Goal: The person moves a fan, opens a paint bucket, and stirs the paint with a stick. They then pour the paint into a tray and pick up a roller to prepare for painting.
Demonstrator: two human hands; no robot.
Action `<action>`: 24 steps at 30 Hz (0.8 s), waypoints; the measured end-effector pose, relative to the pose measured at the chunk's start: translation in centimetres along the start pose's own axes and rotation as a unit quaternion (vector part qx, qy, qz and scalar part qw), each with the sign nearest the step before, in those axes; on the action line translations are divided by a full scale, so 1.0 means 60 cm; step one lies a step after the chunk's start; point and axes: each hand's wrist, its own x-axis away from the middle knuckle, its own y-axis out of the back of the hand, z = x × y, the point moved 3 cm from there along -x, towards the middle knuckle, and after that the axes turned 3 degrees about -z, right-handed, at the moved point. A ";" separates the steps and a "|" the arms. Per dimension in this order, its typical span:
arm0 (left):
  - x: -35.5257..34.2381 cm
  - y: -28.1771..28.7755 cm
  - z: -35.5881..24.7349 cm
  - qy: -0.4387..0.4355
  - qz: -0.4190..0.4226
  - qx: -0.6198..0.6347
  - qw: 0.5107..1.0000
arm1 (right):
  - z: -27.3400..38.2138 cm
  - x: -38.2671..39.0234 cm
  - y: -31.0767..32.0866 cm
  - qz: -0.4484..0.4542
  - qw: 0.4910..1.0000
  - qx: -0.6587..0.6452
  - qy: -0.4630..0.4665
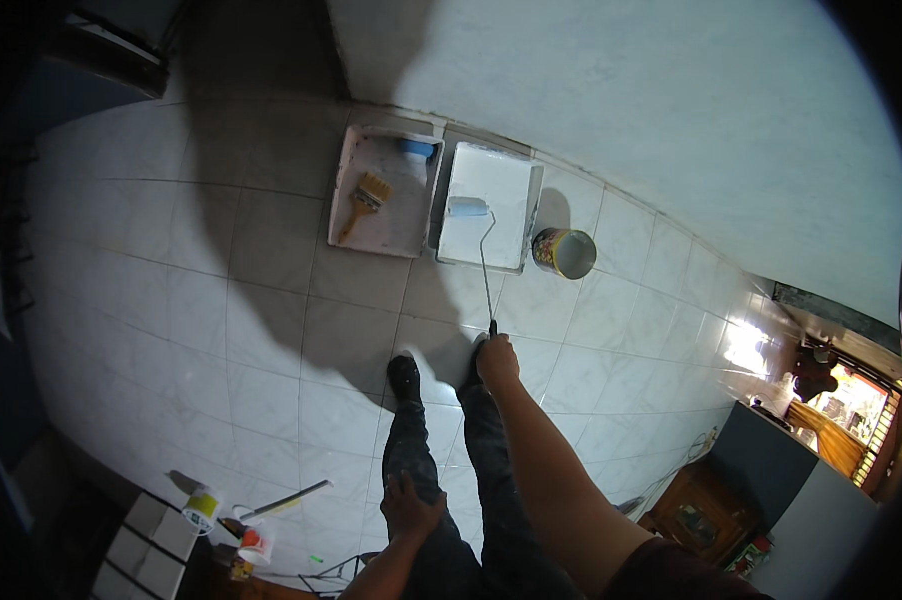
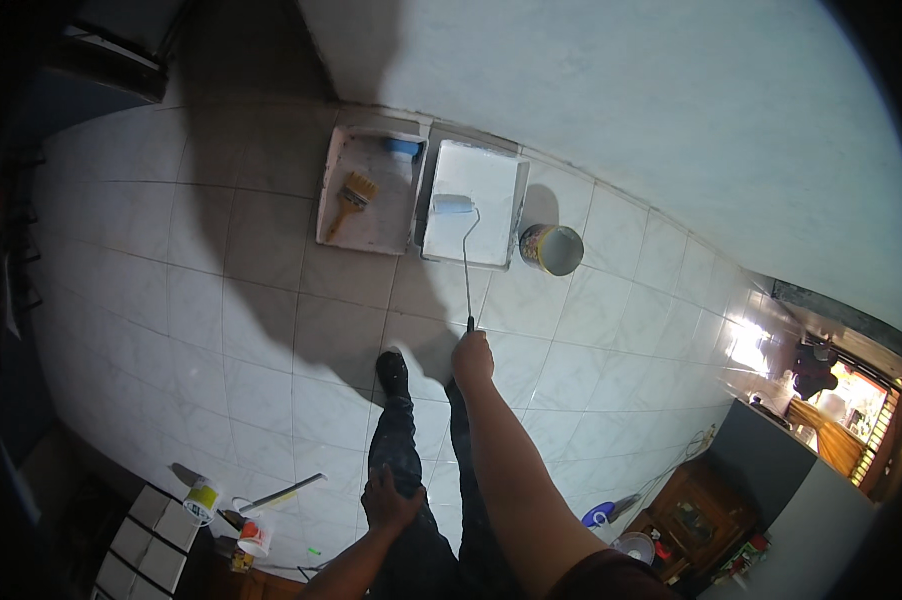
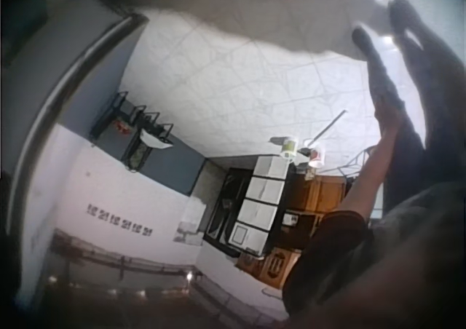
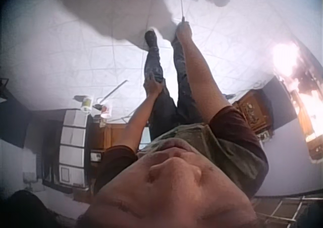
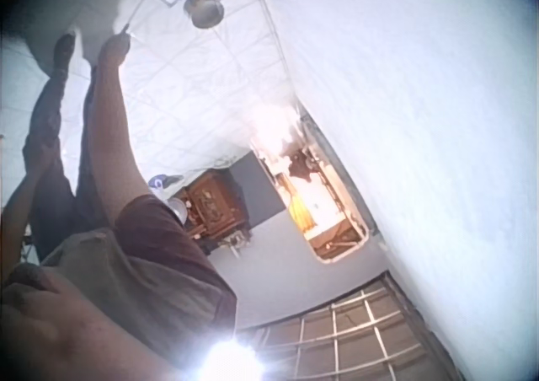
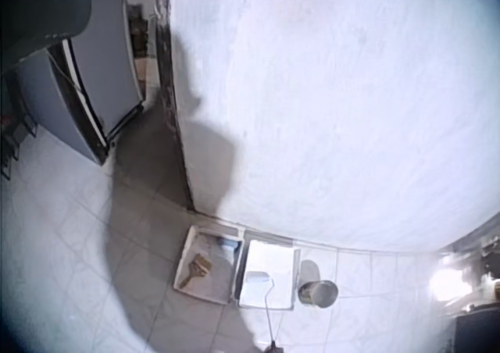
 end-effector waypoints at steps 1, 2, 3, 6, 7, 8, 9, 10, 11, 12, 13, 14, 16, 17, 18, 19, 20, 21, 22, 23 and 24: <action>0.001 0.002 -0.002 0.000 0.001 -0.001 1.000 | 0.007 -0.015 0.000 -0.005 1.000 0.006 -0.008; 0.001 0.002 -0.002 0.003 0.001 0.000 1.000 | 0.020 -0.023 0.005 -0.008 1.000 0.013 -0.014; 0.000 0.003 -0.003 0.002 -0.002 -0.003 1.000 | 0.030 -0.029 0.013 -0.013 1.000 0.013 -0.007; 0.000 0.002 -0.004 0.002 -0.009 -0.006 1.000 | 0.044 -0.018 0.051 -0.022 0.999 0.027 0.015; 0.001 0.001 -0.002 0.004 -0.012 -0.006 1.000 | 0.043 -0.001 0.069 -0.020 0.999 0.040 0.023; 0.000 0.002 -0.003 0.001 -0.013 -0.006 1.000 | 0.032 0.010 0.086 -0.021 0.998 0.052 0.028; 0.000 0.003 -0.002 0.001 -0.012 -0.001 1.000 | 0.004 0.016 0.087 -0.026 0.997 0.064 0.043; -0.002 0.004 0.000 0.001 -0.011 0.005 1.000 | -0.027 0.028 0.089 -0.022 0.997 0.061 0.049; -0.001 0.004 0.002 0.002 -0.010 0.010 1.000 | -0.062 0.041 0.088 -0.017 0.996 0.059 0.057; -0.002 0.000 0.005 0.003 -0.013 0.012 1.000 | -0.085 0.052 0.086 -0.012 0.996 0.055 0.064; -0.003 -0.007 0.009 0.005 -0.016 0.014 1.000 | -0.106 0.059 0.082 -0.003 0.997 0.050 0.057; -0.004 -0.007 0.011 0.007 -0.019 0.013 1.000 | -0.118 0.068 0.080 0.006 0.998 0.043 0.048; -0.004 -0.011 0.014 0.008 -0.015 0.017 1.000 | -0.128 0.066 0.066 0.036 0.999 0.019 0.017; -0.006 -0.010 0.014 0.006 -0.013 0.017 1.000 | -0.123 0.062 0.060 0.056 0.998 0.000 -0.007; -0.007 -0.010 0.014 0.006 -0.012 0.019 1.000 | -0.115 0.058 0.056 0.077 0.996 -0.019 -0.031; -0.007 -0.009 0.014 0.006 -0.010 0.022 1.000 | -0.115 0.039 0.041 0.057 0.998 -0.007 -0.007; -0.007 -0.007 0.013 0.002 -0.007 0.021 1.000 | -0.129 0.010 0.016 0.036 0.999 0.005 0.013; -0.006 -0.006 0.012 0.006 -0.007 0.022 1.000 | -0.105 0.001 0.016 0.018 0.999 0.018 0.038; -0.005 -0.006 0.011 0.010 -0.006 0.022 1.000 | -0.083 -0.020 0.016 0.049 0.999 -0.016 0.006; -0.005 -0.003 0.009 0.008 -0.006 0.021 1.000 | -0.072 -0.048 0.014 0.064 0.997 -0.034 -0.016; -0.004 -0.005 0.009 0.010 -0.008 0.021 1.000 | -0.046 -0.065 0.021 0.089 0.994 -0.047 -0.049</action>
